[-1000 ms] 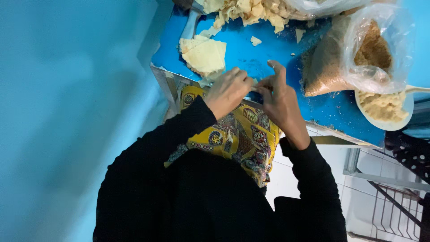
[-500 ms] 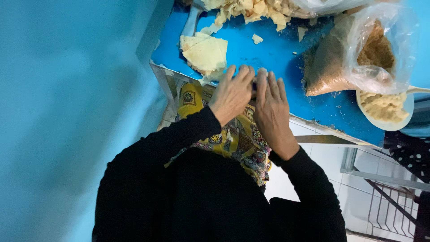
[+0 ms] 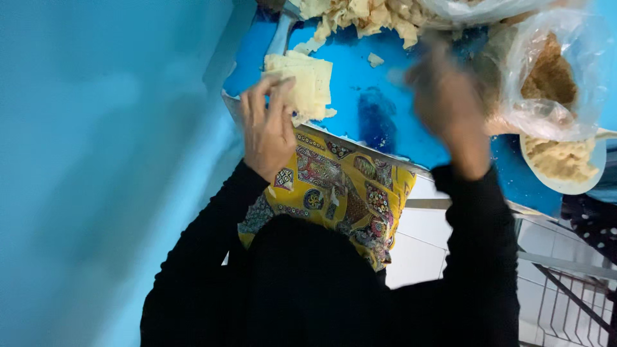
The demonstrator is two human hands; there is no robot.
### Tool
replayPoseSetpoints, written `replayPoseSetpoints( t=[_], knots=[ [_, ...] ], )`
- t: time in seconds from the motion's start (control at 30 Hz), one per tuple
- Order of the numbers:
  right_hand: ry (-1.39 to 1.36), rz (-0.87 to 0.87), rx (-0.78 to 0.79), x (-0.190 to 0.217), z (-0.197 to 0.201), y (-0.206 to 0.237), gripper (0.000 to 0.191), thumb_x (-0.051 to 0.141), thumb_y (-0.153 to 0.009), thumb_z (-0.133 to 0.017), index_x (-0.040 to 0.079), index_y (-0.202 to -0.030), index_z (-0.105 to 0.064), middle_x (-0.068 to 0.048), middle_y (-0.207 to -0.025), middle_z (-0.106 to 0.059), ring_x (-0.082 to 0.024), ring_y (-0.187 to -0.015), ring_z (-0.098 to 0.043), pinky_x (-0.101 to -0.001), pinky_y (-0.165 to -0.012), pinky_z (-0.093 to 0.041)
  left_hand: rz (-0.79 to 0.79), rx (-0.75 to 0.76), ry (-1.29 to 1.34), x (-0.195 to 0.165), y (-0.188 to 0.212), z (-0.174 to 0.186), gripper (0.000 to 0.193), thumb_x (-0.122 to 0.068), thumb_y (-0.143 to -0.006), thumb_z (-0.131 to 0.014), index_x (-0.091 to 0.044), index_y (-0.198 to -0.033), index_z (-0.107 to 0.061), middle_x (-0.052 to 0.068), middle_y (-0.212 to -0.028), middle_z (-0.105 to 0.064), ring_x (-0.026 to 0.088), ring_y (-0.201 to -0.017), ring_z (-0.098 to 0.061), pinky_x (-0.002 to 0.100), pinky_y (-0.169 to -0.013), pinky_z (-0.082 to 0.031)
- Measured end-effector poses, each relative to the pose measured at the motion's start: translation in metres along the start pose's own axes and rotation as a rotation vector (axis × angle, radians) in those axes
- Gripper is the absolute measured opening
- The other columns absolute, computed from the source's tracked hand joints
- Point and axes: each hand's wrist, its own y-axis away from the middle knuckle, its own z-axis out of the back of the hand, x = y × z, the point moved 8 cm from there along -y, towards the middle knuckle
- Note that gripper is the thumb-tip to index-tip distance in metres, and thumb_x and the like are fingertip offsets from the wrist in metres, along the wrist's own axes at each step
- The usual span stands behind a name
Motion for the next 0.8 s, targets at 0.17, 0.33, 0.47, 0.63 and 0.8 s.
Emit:
replayPoseSetpoints(
  t=[0.17, 0.33, 0.47, 0.63, 0.8],
  knots=[
    [0.283, 0.081, -0.300, 0.028, 0.021, -0.020, 0.066, -0.014, -0.087, -0.062, -0.010, -0.149, -0.038, -0.027, -0.111, -0.062, -0.041, -0.086, -0.063, -0.0486, -0.070, -0.051, 0.052, -0.010, 0.110, -0.002, -0.007, 0.000, 0.042, -0.001, -0.103, -0.053, -0.007, -0.145, -0.054, 0.017, -0.148, -0.047, 0.038, -0.138, -0.049, 0.052, -0.114, -0.043],
    [-0.166, 0.219, -0.028, 0.128, -0.082, -0.007, 0.083, 0.006, -0.088, -0.079, 0.001, -0.158, -0.035, -0.020, -0.121, -0.068, -0.039, -0.111, -0.063, -0.0456, -0.091, -0.055, 0.067, -0.069, 0.346, -0.001, -0.004, -0.006, 0.032, -0.010, -0.118, -0.035, -0.004, -0.145, -0.051, 0.016, -0.151, -0.042, 0.036, -0.138, -0.056, 0.044, -0.110, -0.058],
    [-0.138, 0.193, -0.061, 0.134, -0.077, -0.020, 0.074, 0.007, -0.101, -0.076, 0.011, -0.161, -0.035, -0.012, -0.110, -0.076, -0.030, -0.098, -0.071, -0.0422, -0.079, -0.058, 0.099, -0.069, 0.365, 0.006, -0.007, -0.004, 0.032, -0.018, -0.118, -0.035, -0.006, -0.140, -0.055, 0.015, -0.147, -0.047, 0.032, -0.132, -0.060, 0.039, -0.103, -0.061],
    [-0.267, 0.155, -0.050, 0.113, -0.032, -0.016, 0.072, 0.004, -0.104, -0.070, 0.011, -0.166, -0.033, -0.010, -0.113, -0.077, -0.028, -0.104, -0.074, -0.0418, -0.087, -0.060, -0.114, -0.002, 0.214, -0.012, -0.005, -0.006, 0.034, -0.033, -0.109, -0.057, -0.008, -0.132, -0.063, 0.011, -0.139, -0.056, 0.029, -0.133, -0.054, 0.050, -0.114, -0.039],
    [0.025, 0.102, -0.055, 0.088, 0.001, 0.031, 0.073, 0.002, -0.100, -0.071, 0.009, -0.163, -0.035, -0.013, -0.112, -0.077, -0.032, -0.100, -0.070, -0.0441, -0.088, -0.055, -0.425, 0.185, 0.072, -0.050, 0.013, -0.047, 0.032, -0.039, -0.101, -0.072, -0.015, -0.121, -0.068, 0.003, -0.130, -0.061, 0.025, -0.134, -0.052, 0.058, -0.116, -0.019]
  ],
)
